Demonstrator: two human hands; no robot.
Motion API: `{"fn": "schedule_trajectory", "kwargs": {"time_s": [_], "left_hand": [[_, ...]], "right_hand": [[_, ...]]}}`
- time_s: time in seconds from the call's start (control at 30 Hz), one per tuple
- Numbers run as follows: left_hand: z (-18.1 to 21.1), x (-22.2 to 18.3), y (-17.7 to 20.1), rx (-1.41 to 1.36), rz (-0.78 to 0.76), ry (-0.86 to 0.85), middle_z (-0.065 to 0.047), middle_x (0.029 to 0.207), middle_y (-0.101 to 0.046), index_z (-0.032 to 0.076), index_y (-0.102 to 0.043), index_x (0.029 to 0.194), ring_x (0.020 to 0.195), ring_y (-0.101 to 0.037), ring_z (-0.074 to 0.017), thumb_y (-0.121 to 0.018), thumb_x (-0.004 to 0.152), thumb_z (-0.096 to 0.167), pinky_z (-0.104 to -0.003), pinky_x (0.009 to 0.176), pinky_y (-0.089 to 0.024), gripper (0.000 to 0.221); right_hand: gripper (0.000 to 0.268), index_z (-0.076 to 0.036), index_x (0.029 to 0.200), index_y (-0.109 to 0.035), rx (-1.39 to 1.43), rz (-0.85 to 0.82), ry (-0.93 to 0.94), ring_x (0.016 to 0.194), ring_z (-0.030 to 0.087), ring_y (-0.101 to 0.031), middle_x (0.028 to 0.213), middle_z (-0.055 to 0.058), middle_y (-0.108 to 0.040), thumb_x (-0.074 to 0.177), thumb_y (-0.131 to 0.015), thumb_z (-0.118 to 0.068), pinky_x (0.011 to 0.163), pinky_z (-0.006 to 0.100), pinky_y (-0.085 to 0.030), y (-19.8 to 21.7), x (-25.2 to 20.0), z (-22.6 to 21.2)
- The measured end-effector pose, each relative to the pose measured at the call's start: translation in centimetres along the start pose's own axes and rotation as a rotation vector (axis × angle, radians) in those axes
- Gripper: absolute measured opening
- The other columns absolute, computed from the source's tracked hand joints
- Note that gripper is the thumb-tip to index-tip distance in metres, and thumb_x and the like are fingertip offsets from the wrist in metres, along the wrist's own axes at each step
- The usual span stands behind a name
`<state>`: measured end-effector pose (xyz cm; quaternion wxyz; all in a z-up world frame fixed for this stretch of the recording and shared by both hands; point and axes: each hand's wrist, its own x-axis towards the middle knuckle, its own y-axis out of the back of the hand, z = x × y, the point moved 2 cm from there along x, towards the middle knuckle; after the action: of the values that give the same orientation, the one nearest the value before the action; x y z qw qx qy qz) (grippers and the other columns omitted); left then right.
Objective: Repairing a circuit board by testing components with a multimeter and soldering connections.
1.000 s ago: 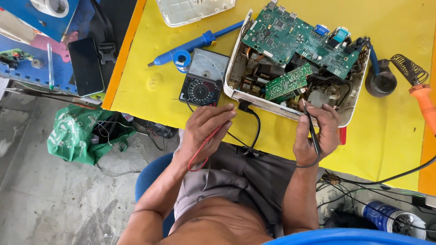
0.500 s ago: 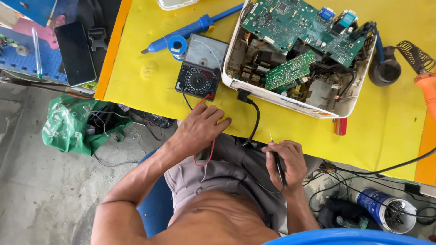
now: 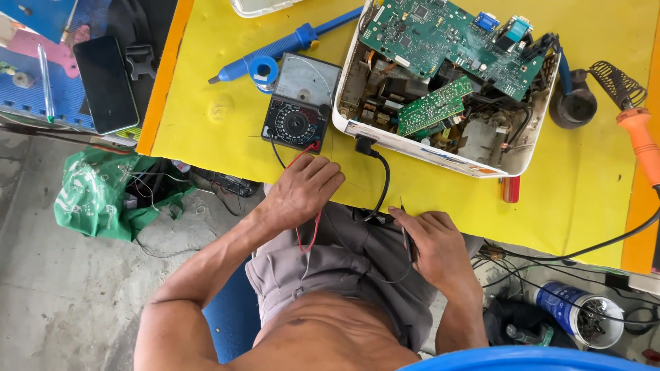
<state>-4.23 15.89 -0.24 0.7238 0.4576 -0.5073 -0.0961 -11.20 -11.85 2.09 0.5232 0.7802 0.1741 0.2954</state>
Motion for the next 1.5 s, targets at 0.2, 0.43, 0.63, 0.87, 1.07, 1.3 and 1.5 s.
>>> {"fn": "schedule_trajectory", "kwargs": {"time_s": [0.2, 0.43, 0.63, 0.87, 1.07, 1.3, 1.5], "left_hand": [[2.0, 4.0, 1.5, -0.195, 0.280, 0.083, -0.012, 0.098, -0.066, 0.004, -0.075, 0.104, 0.086, -0.067, -0.0319, -0.062, 0.106, 0.012, -0.040, 0.078, -0.054, 0.016], [2.8, 5.4, 1.2, -0.315, 0.394, 0.120, -0.014, 0.096, -0.067, 0.000, -0.075, 0.102, 0.083, -0.068, -0.0353, -0.065, 0.102, 0.008, -0.042, 0.074, -0.055, 0.013], [2.8, 5.3, 1.0, -0.288, 0.404, 0.078, -0.019, 0.096, -0.069, -0.002, -0.076, 0.102, 0.082, -0.069, -0.0378, -0.068, 0.099, 0.004, -0.043, 0.075, -0.057, 0.010], [2.8, 6.2, 6.5, -0.149, 0.024, 0.117, -0.020, 0.135, -0.065, 0.003, -0.068, 0.134, 0.110, -0.067, -0.0380, -0.056, 0.101, -0.004, -0.047, 0.093, -0.053, 0.036], [4.0, 7.0, 8.2, -0.503, 0.038, 0.151, -0.022, 0.105, -0.071, -0.003, -0.073, 0.120, 0.086, -0.069, -0.0427, -0.059, 0.096, -0.002, -0.048, 0.076, -0.057, 0.028], [5.5, 6.2, -1.0, -1.414, 0.311, 0.924, -0.018, 0.104, -0.078, -0.005, -0.067, 0.138, 0.077, -0.073, -0.0183, -0.072, 0.102, 0.011, -0.030, 0.068, -0.060, 0.039], [4.4, 6.6, -5.1, -1.736, 0.609, 0.976, -0.025, 0.091, -0.074, -0.010, -0.071, 0.096, 0.070, -0.076, -0.0288, -0.083, 0.088, -0.005, -0.036, 0.064, -0.063, 0.015]], "right_hand": [[0.043, -0.002, 0.143, -0.059, 0.217, 0.278, -0.141, 0.081, 0.023, -0.074, 0.099, 0.010, -0.076, 0.102, -0.064, -0.012, 0.085, 0.038, -0.057, 2.1, 3.8, -1.2], [0.018, -0.005, 0.115, -0.074, 0.319, 0.477, -0.097, 0.069, 0.023, -0.071, 0.087, 0.005, -0.075, 0.098, -0.071, -0.011, 0.074, 0.036, -0.059, 0.2, 5.7, -1.1], [0.011, -0.008, 0.107, -0.076, 0.458, 0.507, -0.126, 0.069, 0.020, -0.070, 0.084, 0.006, -0.074, 0.100, -0.068, -0.013, 0.070, 0.032, -0.060, 0.6, 7.4, -1.0], [0.012, 0.001, 0.104, -0.076, 0.499, 0.617, -0.263, 0.056, 0.025, -0.068, 0.074, 0.015, -0.072, 0.103, -0.066, -0.007, 0.057, 0.035, -0.058, 1.3, 7.9, 0.0], [0.021, 0.004, 0.107, -0.075, 0.676, 0.769, -0.396, 0.044, 0.017, -0.061, 0.068, 0.019, -0.071, 0.108, -0.058, -0.009, 0.049, 0.028, -0.053, 1.5, 7.9, -0.4], [0.018, 0.005, 0.102, -0.076, 0.828, 0.771, -0.391, 0.038, 0.012, -0.055, 0.057, 0.016, -0.066, 0.104, -0.062, -0.007, 0.043, 0.023, -0.047, 1.3, 8.1, -1.9], [0.012, 0.007, 0.098, -0.076, 0.846, 0.691, -0.315, 0.050, 0.020, -0.067, 0.065, 0.019, -0.070, 0.098, -0.068, -0.001, 0.048, 0.030, -0.056, 1.4, 7.4, 0.0]]}}
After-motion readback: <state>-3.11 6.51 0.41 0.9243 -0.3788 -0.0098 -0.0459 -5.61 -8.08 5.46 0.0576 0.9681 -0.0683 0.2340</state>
